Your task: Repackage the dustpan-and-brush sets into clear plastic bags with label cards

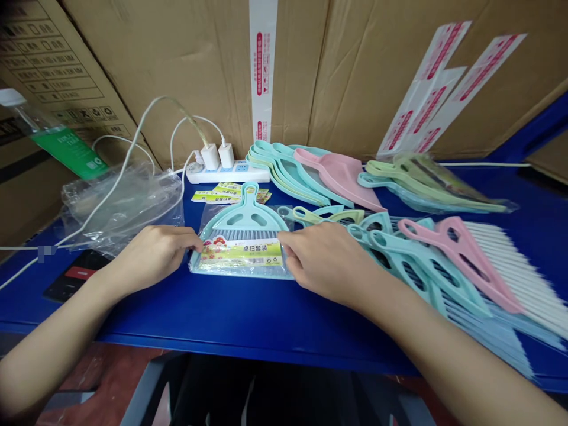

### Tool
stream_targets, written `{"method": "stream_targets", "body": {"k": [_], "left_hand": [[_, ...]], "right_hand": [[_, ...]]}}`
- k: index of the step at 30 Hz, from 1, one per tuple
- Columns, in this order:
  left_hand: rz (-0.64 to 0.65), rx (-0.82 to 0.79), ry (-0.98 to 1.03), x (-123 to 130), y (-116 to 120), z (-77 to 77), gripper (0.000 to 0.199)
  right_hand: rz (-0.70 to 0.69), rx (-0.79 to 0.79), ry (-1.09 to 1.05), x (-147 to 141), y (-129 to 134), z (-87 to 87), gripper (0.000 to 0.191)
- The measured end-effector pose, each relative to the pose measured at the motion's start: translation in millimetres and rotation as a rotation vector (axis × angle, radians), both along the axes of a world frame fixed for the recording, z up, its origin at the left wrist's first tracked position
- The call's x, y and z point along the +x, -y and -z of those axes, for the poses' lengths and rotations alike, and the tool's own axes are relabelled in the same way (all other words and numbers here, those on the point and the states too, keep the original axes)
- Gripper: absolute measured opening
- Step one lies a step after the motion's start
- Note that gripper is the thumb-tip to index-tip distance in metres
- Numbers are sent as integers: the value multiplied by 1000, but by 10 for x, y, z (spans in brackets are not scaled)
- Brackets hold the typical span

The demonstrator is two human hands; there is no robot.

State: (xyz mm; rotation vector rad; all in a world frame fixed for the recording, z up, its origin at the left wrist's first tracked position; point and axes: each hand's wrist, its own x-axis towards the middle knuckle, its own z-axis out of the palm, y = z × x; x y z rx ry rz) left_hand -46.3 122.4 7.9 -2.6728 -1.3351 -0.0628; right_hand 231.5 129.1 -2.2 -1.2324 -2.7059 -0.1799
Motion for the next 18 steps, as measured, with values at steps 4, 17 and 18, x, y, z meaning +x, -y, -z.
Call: {"method": "stream_targets", "body": {"k": [4, 17, 18], "left_hand": [[-50, -30, 23, 3, 14, -13, 39], [84, 241, 56, 35, 78, -13, 28], [167, 219, 76, 47, 84, -4, 29]], "right_hand": [[-17, -35, -23, 24, -4, -17, 18], [-177, 153, -147, -9, 15, 24, 23], [-229, 171, -162, -25, 22, 33, 25]]}}
